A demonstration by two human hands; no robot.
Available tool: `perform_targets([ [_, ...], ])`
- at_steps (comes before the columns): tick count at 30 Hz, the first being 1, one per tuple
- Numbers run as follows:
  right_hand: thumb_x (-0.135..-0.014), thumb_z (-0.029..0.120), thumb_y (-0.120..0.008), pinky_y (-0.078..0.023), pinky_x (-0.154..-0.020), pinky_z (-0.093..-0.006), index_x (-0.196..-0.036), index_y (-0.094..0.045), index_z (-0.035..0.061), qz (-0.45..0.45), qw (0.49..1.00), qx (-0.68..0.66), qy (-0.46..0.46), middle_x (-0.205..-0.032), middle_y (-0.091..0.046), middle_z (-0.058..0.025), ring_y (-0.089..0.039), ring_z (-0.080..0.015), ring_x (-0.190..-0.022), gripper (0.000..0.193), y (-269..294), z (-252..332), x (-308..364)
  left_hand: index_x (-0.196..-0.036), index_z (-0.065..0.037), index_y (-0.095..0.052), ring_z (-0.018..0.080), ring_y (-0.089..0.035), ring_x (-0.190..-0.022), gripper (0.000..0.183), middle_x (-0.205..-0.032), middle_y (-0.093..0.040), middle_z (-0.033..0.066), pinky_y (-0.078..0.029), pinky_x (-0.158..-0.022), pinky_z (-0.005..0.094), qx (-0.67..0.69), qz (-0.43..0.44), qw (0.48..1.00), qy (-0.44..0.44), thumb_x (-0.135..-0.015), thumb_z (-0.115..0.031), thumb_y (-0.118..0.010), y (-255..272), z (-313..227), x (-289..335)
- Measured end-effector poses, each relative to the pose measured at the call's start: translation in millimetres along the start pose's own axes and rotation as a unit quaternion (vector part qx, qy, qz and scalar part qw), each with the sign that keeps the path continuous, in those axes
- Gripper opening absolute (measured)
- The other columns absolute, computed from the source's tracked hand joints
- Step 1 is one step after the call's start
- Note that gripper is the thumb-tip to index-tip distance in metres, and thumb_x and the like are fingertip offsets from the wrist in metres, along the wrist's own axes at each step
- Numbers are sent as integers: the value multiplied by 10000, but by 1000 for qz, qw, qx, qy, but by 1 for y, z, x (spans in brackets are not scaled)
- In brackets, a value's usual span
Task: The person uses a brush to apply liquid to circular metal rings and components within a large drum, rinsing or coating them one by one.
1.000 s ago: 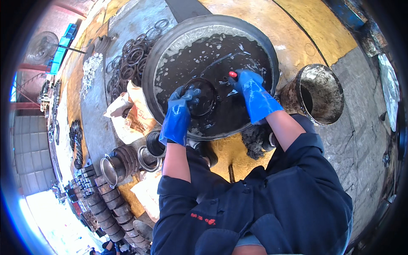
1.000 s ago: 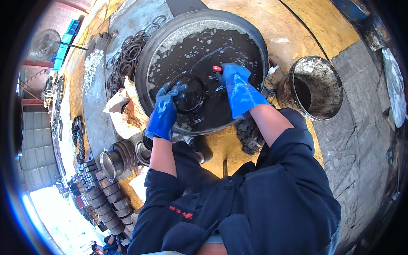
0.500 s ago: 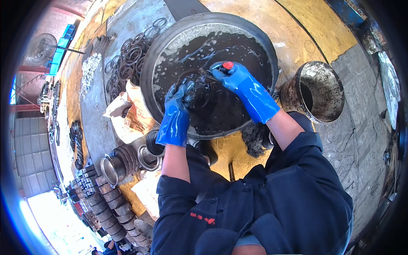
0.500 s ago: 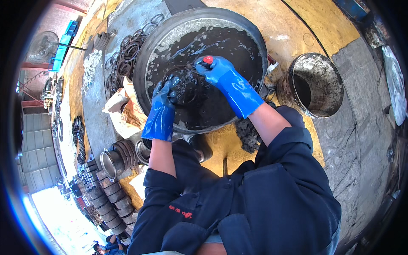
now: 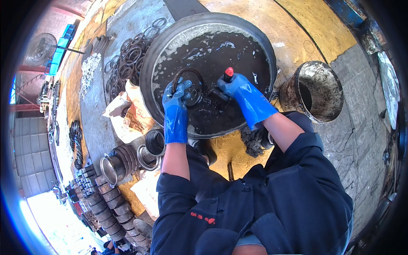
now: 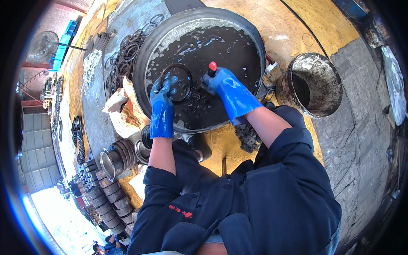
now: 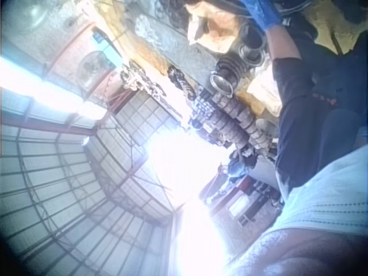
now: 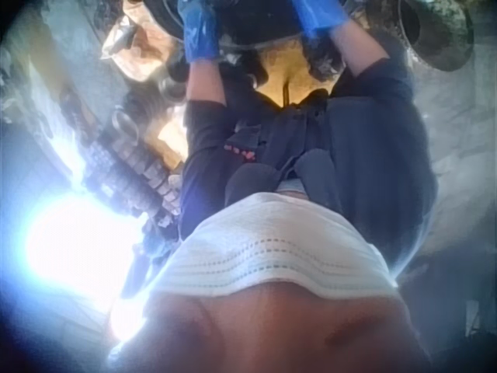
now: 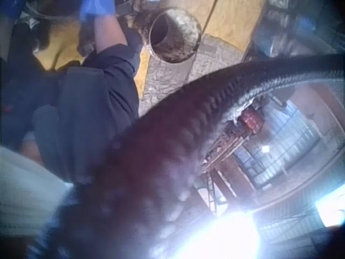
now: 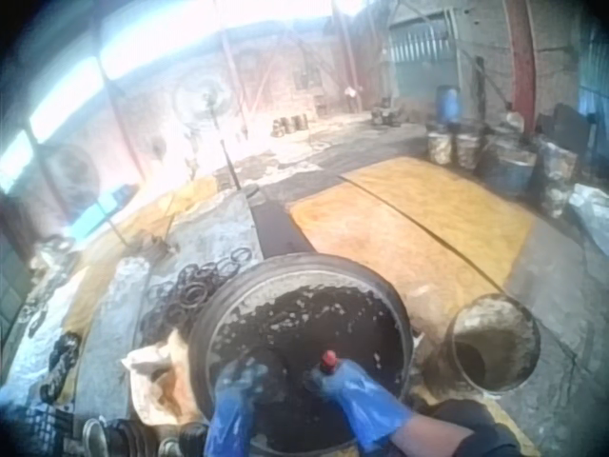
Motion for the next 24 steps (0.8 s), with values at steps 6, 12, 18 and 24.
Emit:
perform_targets([
  [6, -889, 227, -658, -544, -780, -318, -1081, -696, 128, 18, 955, -140, 260, -977, -709, -93, -689, -197, -865, 219, 3, 53, 14, -1183, -48, -619, 76, -532, -562, 288, -988, -725, 101, -353, -482, 189, -9, 3, 1000, 21, -904, -118, -629, -15, 5, 4],
  [12, -879, 292, -651, -532, -809, -336, -1076, -702, 132, -52, 956, 131, 258, -1033, -705, -105, -683, -201, -921, 260, -1, 61, 19, -1168, -28, -625, 71, -476, -498, 286, -931, -727, 113, -344, -464, 192, -20, 62, 998, -4, -893, -106, -637, -26, -2, 7],
  [18, -850, 209, -695, -507, -819, -314, -1057, -684, -3, 139, 942, -303, 49, -996, -699, -92, -654, -185, -887, 296, -27, 23, 16, -1171, -27, -625, 69, -454, -465, 291, -875, -720, 112, -325, -440, 199, -56, 80, 995, 6, -891, -104, -640, -31, -11, 14],
  [24, -852, 274, -686, -513, -783, -358, -1112, -667, 98, 160, 983, -89, -5, -1009, -700, -75, -663, -194, -854, 315, -35, 26, 23, -1158, -28, -636, 72, -461, -476, 285, -869, -718, 109, -343, -451, 202, -32, 99, 995, 2, -882, -101, -645, -33, -8, 15],
])
Point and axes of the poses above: each hand's wrist, its own x-axis away from the middle knuckle, its own y-axis out of the back of the hand, z = x × y, the point moved 8 cm from there along -x, towards the middle knuckle
